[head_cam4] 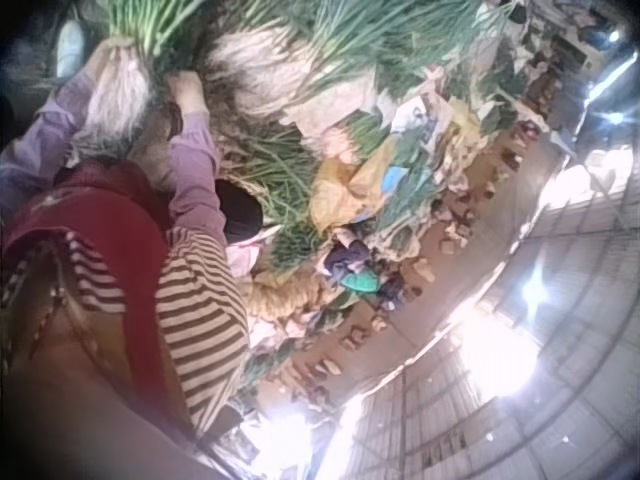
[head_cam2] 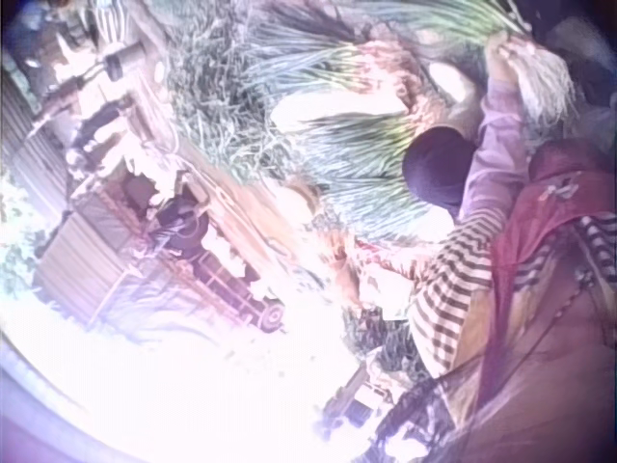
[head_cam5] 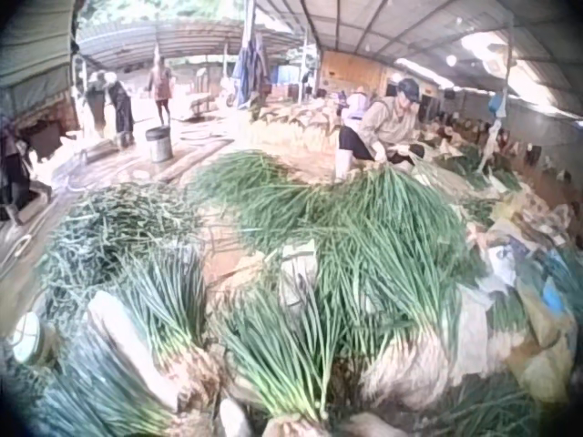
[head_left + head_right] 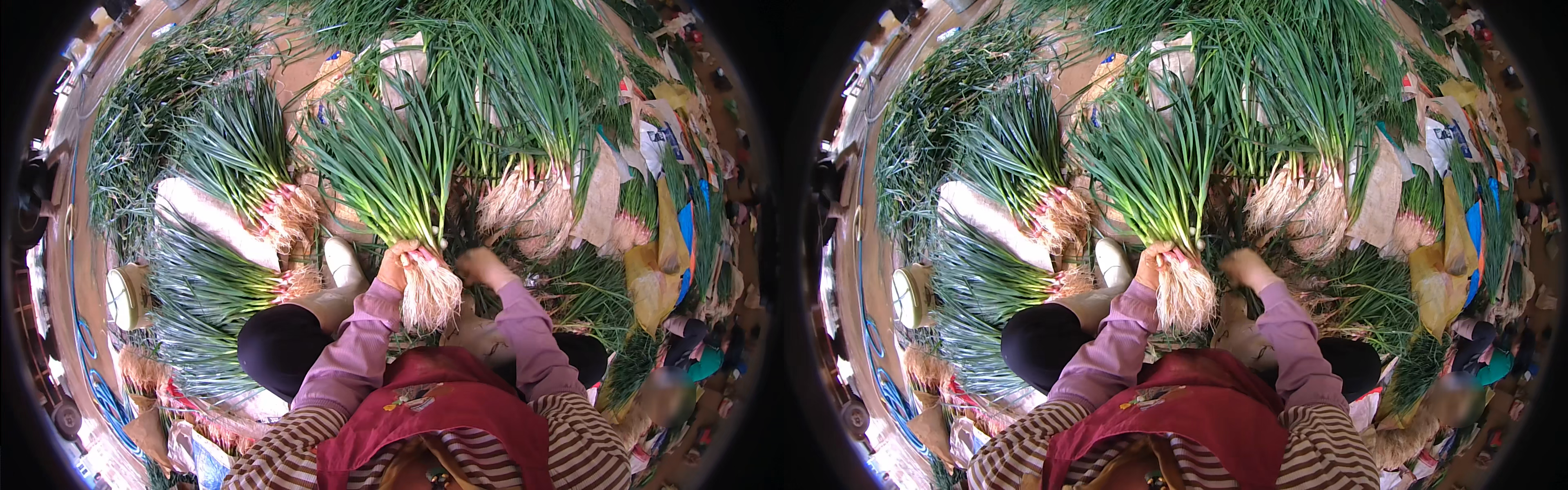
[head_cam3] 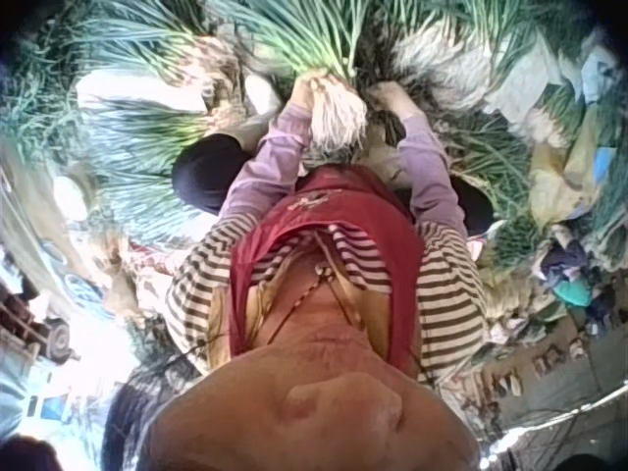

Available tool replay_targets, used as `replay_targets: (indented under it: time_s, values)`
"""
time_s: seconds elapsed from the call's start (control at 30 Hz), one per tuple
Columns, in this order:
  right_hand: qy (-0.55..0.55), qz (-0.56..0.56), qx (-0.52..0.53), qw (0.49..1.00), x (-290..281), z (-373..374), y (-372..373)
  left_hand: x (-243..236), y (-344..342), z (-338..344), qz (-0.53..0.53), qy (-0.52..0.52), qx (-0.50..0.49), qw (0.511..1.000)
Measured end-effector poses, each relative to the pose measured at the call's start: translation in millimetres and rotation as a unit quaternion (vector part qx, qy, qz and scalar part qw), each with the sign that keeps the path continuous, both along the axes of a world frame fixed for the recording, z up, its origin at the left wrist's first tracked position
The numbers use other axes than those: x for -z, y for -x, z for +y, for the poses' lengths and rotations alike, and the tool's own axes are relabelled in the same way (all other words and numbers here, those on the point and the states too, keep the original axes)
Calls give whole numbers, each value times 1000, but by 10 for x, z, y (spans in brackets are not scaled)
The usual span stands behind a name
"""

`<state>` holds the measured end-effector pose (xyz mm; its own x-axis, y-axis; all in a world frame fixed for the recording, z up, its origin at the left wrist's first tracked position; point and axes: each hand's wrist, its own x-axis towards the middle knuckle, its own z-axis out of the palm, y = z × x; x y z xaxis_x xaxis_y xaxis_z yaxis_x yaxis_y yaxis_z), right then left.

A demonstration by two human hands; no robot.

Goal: The person cleans green onions by hand, removing the outer layers, and organizes them into a bunch on the floor.

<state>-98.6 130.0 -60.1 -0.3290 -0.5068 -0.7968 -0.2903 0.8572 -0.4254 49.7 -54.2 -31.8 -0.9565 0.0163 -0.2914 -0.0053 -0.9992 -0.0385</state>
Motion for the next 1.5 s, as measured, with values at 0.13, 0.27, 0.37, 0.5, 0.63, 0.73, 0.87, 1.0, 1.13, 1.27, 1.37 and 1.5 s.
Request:
replay_targets:
  time_s: [0.13,0.27,0.37,0.5,0.63,0.73,0.87,1.0,1.13,1.27,1.37,1.5]
  values:
    - [290,-147,271,906,-938,-652,118,-36,-68,21,36,59,23,997]
    - [401,-86,383,828,-738,-770,38,-86,-102,102,41,7,5,999]
    - [336,99,361,864,-793,-904,-259,-95,-190,92,31,-9,10,999]
    - [336,-167,506,777,-1032,-850,-201,-453,-162,212,31,-55,-4,998]
    - [373,-238,535,720,-761,-819,-3,-238,-180,200,4,-15,12,1000]
    - [369,-118,533,752,-685,-882,-158,82,-296,227,-21,-27,19,999]
    - [-93,213,-144,962,-373,-539,-390,-152,-250,234,-20,-50,14,998]
    - [-143,69,-225,961,-368,116,-182,-508,-191,163,40,-7,-9,999]
    - [157,283,212,922,-864,39,684,-531,-175,70,130,72,-61,987]
    - [128,601,281,737,-955,393,1788,-485,65,167,61,31,1,998]
    - [12,434,258,863,-1170,317,1879,-492,143,294,30,25,-43,998]
    - [225,285,264,894,-1456,12,1013,-500,93,335,0,12,-15,1000]
